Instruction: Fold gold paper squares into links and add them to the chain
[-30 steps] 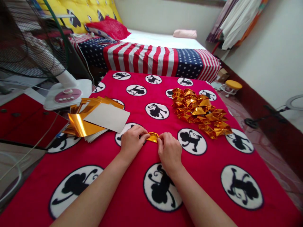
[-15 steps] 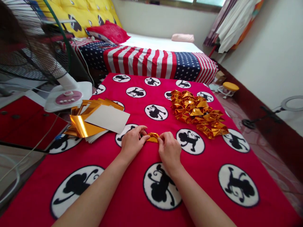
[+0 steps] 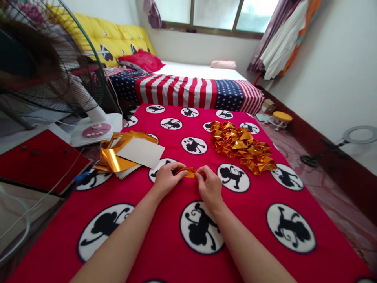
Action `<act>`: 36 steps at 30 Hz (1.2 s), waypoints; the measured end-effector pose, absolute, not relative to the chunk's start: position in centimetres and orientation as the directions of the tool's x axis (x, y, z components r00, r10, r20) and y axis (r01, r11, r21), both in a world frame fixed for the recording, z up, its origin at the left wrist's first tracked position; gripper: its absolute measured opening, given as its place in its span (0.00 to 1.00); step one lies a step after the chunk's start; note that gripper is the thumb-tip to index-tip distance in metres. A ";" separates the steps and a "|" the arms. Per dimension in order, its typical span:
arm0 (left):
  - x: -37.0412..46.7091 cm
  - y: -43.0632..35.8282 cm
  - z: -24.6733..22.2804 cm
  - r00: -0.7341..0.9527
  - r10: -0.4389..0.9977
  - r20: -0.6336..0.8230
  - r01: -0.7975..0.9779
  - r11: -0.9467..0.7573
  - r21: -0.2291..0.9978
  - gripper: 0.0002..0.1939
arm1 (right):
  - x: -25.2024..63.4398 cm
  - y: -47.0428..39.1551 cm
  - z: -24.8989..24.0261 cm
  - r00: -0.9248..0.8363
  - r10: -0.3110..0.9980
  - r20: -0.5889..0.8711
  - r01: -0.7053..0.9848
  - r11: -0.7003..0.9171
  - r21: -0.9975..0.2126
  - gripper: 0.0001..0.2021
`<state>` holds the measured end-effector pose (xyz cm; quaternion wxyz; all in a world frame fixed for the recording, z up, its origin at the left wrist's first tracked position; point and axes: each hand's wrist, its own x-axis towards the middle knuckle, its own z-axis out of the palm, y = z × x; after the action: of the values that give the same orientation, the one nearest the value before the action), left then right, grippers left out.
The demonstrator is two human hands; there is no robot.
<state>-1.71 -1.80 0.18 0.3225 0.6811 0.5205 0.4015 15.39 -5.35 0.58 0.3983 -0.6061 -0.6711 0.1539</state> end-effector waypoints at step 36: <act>-1.8 -3.2 0.3 0.260 0.953 0.154 0.039 -0.169 0.985 0.23 | 15.8 -4.8 0.5 0.014 0.982 0.189 0.047 0.188 -0.981 0.10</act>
<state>-1.77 -3.15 0.32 0.5023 0.6145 0.4037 0.4550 15.80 -4.79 0.53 0.5382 -0.4662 -0.5516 0.4345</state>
